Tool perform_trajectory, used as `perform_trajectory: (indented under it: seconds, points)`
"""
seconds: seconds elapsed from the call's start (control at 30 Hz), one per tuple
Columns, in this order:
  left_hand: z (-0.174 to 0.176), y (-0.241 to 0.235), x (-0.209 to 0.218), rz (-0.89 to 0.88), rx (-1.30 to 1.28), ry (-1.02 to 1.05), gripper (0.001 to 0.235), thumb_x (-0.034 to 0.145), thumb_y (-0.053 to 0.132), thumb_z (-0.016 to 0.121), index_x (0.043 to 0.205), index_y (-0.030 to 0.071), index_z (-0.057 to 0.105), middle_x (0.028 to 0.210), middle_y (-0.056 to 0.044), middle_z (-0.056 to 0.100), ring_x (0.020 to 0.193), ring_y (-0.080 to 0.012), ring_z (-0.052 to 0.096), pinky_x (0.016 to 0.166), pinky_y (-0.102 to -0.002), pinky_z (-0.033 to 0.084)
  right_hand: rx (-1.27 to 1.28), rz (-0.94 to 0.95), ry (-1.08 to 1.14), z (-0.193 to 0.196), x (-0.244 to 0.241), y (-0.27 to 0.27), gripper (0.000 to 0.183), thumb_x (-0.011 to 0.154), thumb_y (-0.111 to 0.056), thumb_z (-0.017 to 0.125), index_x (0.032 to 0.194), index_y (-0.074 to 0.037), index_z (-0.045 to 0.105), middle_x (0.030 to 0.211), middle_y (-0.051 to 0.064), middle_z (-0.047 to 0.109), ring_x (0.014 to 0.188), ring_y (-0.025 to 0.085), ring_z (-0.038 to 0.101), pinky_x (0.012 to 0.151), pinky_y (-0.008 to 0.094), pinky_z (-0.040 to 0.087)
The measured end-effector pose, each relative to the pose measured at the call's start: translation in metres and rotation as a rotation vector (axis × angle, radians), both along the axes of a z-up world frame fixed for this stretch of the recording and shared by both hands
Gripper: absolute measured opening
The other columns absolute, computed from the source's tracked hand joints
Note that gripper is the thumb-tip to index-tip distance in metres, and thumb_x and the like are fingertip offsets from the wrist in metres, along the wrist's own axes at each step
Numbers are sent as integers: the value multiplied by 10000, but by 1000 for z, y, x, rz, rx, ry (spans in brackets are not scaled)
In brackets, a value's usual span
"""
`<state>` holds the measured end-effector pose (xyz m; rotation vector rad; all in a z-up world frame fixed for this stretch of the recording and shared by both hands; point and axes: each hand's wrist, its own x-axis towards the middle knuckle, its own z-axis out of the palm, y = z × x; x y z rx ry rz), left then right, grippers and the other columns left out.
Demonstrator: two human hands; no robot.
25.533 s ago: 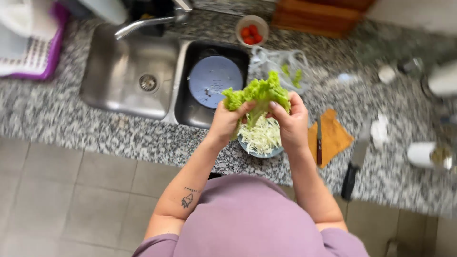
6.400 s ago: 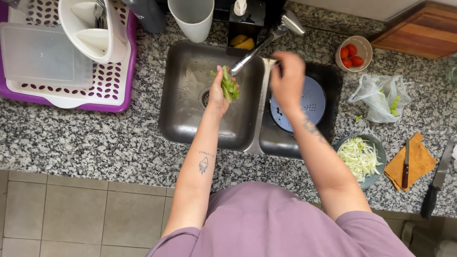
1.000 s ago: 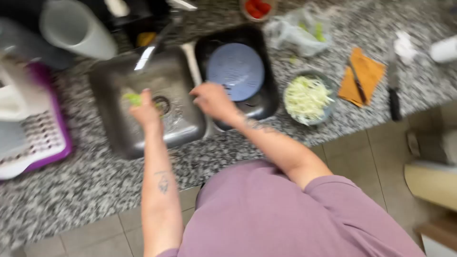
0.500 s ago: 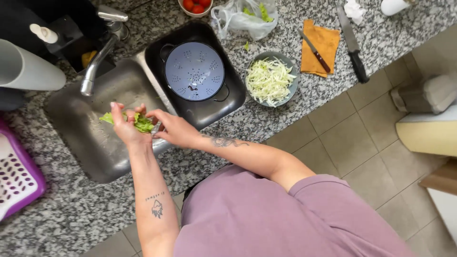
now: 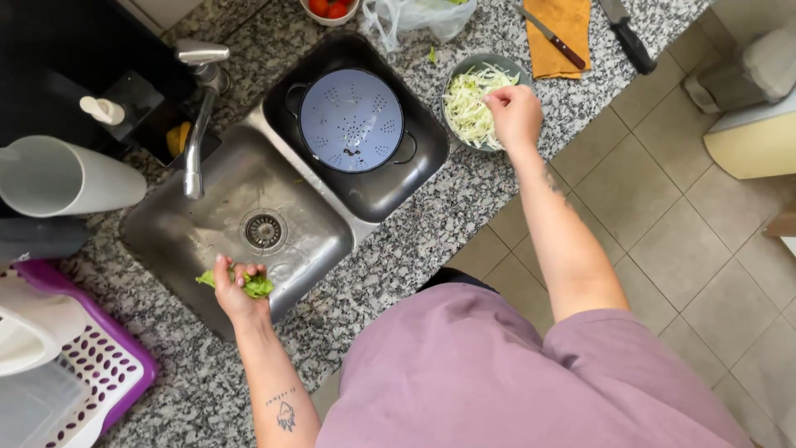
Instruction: The person washes lettuce leaves under running water in a kitchen sink, tears them into smaller pieces, and places them into a bowl containing shredded cabbage. The person then wipes their hands with a paper towel and disposes of it in a trash bin.
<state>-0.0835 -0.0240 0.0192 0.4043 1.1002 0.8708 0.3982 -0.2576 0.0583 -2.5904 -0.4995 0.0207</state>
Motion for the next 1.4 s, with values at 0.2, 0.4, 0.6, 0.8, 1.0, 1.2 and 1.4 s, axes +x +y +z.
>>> perform_trajectory:
  seconds: [0.2, 0.4, 0.6, 0.8, 1.0, 1.2, 1.4]
  points:
    - [-22, 0, 6, -13, -64, 16, 186, 926, 338, 583, 806, 200, 555, 468, 77, 296, 509, -108, 521, 621, -280, 591, -144, -31, 112, 1, 20, 34, 245, 697, -434, 786, 771, -207, 732, 773, 64, 622, 831, 338, 632, 745, 447, 508]
    - [30, 2, 36, 7, -80, 87, 166, 905, 257, 580, 794, 172, 491, 495, 72, 350, 511, -88, 458, 583, -269, 455, -227, -89, 262, 32, 20, 67, 189, 807, -255, 749, 638, -211, 676, 769, -58, 681, 722, 128, 627, 686, 369, 540]
    - [26, 4, 32, 3, -80, 75, 181, 911, 265, 570, 782, 170, 487, 501, 71, 362, 526, -89, 463, 584, -271, 453, -179, -82, 408, 80, 17, 65, 142, 883, -278, 682, 761, -204, 681, 824, -22, 688, 438, 19, 376, 462, 168, 404]
    - [26, 0, 25, 15, -102, 44, 170, 903, 263, 577, 791, 176, 482, 490, 79, 369, 522, -89, 470, 581, -269, 440, -10, -30, 338, 132, 7, 60, 82, 861, -223, 734, 793, -197, 696, 717, -48, 662, 454, 9, 380, 489, 151, 408]
    - [17, -2, 3, 20, -101, 0, 178, 893, 295, 580, 784, 195, 480, 483, 92, 364, 526, -77, 479, 598, -270, 427, -102, -33, 184, 139, 10, 51, 98, 833, -252, 769, 754, -225, 718, 716, -68, 686, 450, 10, 455, 493, 212, 443]
    - [11, -4, -16, 49, -90, -35, 172, 890, 295, 580, 804, 187, 478, 487, 86, 358, 527, -76, 474, 595, -269, 426, 143, 120, -14, 157, -1, 42, 82, 841, -121, 775, 803, -143, 707, 735, -20, 688, 595, 28, 578, 542, 144, 510]
    - [21, -8, -7, 19, -98, -38, 175, 892, 290, 576, 777, 197, 482, 480, 94, 363, 532, -76, 482, 606, -266, 427, 458, 508, 207, 176, -142, 126, 283, 771, -126, 754, 714, -123, 477, 781, 21, 508, 731, 123, 473, 695, 216, 458]
